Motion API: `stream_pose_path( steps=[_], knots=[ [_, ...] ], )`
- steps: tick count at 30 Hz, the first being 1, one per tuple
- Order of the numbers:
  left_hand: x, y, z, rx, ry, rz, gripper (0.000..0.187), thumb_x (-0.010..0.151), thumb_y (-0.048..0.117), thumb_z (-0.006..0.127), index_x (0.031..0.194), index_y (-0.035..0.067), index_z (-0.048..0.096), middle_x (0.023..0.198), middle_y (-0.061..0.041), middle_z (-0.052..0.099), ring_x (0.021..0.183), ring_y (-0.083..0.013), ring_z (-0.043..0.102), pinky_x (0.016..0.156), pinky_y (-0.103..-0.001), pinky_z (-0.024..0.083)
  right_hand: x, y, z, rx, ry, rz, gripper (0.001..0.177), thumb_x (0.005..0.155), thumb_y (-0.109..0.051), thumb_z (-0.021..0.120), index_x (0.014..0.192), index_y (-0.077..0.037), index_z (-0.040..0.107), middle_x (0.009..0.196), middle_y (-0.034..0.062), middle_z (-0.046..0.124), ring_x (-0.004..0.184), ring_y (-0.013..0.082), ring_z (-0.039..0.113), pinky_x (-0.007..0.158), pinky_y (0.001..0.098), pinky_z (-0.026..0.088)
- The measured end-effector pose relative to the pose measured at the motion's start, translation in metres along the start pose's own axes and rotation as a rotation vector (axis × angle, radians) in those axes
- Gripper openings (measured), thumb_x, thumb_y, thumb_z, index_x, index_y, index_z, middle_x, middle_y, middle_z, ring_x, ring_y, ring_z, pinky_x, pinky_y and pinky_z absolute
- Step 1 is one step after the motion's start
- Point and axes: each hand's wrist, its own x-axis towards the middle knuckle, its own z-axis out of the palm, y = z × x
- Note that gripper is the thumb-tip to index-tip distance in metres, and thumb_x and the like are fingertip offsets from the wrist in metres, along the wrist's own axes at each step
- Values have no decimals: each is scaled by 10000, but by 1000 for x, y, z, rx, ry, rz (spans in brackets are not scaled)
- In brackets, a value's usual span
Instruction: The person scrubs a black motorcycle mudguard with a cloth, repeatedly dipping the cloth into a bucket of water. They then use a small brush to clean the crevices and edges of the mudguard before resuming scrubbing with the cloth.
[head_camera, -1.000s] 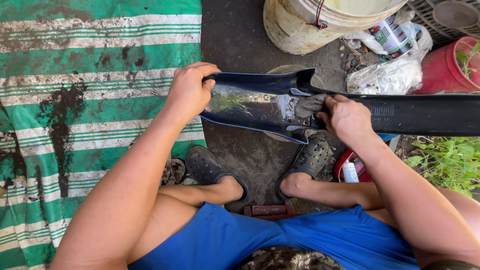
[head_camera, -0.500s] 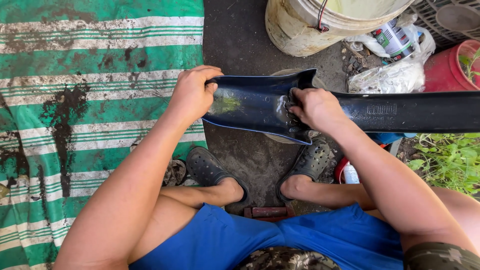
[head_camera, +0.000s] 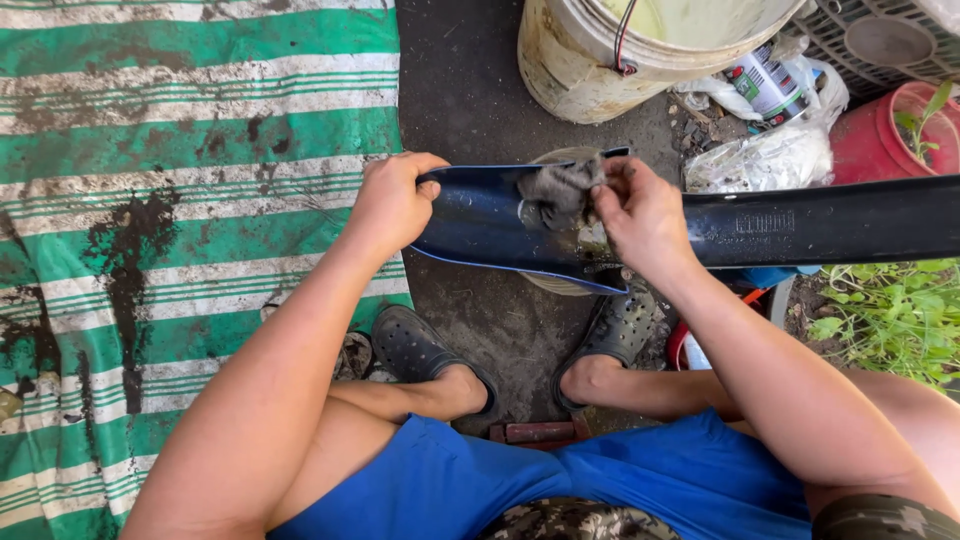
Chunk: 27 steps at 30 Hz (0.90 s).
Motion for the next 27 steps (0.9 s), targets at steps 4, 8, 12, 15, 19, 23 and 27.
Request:
stream_pose_path(
  steps=[4, 8, 12, 15, 19, 23, 27],
  knots=[
    [3, -11, 12, -42, 14, 35, 300, 1030, 64, 731, 1300, 133, 843, 1255, -141, 804, 1190, -485, 720, 1035, -543, 602, 19, 42, 47, 675, -15, 281, 399, 1020, -88, 783, 1352, 65, 623, 1046, 104, 793, 862, 157, 783, 780, 290, 713],
    [1, -16, 20, -59, 42, 68, 304, 1007, 41, 745, 1279, 127, 850, 1264, -128, 809, 1197, -462, 731, 1052, -543, 597, 9, -8, 58, 647, -67, 330, 618, 876, -117, 934, 1377, 106, 647, 992, 139, 762, 844, 207, 778, 723, 379, 728],
    [6, -5, 27, -18, 65, 117, 292, 996, 73, 753, 1254, 175, 845, 1276, -87, 807, 1218, -423, 727, 1094, -557, 580, 3, -46, 105, 893, -104, 461, 818, 723, -64, 1007, 1414, 169, 637, 973, 151, 740, 845, 226, 754, 792, 425, 711],
    [6, -5, 18, -17, 63, 113, 309, 1002, 81, 735, 1275, 179, 842, 1301, -88, 805, 1237, -416, 726, 1135, -557, 543, 11, -36, 99, 1342, 111, 541, 495, 771, 66, 930, 1201, 170, 709, 844, 153, 727, 776, 246, 737, 852, 523, 706],
    [0, -10, 23, -81, 54, 99, 299, 1008, 45, 738, 1257, 161, 856, 1309, -94, 811, 1234, -408, 740, 1103, -514, 565, -9, -26, 49, 1476, 421, 546, 229, 799, 89, 867, 844, -60, 699, 845, 56, 726, 806, 233, 756, 873, 442, 670],
    [2, -11, 31, -86, 42, 143, 311, 999, 28, 729, 1265, 142, 846, 1341, -111, 797, 1254, -432, 722, 1132, -563, 537, -9, -14, 63, 1299, 394, 429, 557, 890, 25, 829, 1336, -61, 506, 1272, 69, 661, 1078, 227, 736, 958, 419, 648],
    [-11, 1, 31, -123, 51, 135, 318, 999, 3, 725, 1256, 139, 853, 1321, -109, 806, 1235, -430, 735, 1117, -553, 553, -41, -59, 108, 1040, 47, 327, 1191, 902, -57, 872, 1774, 39, 67, 1754, 394, 318, 1591, 547, 393, 1246, 652, 443]
  ],
)
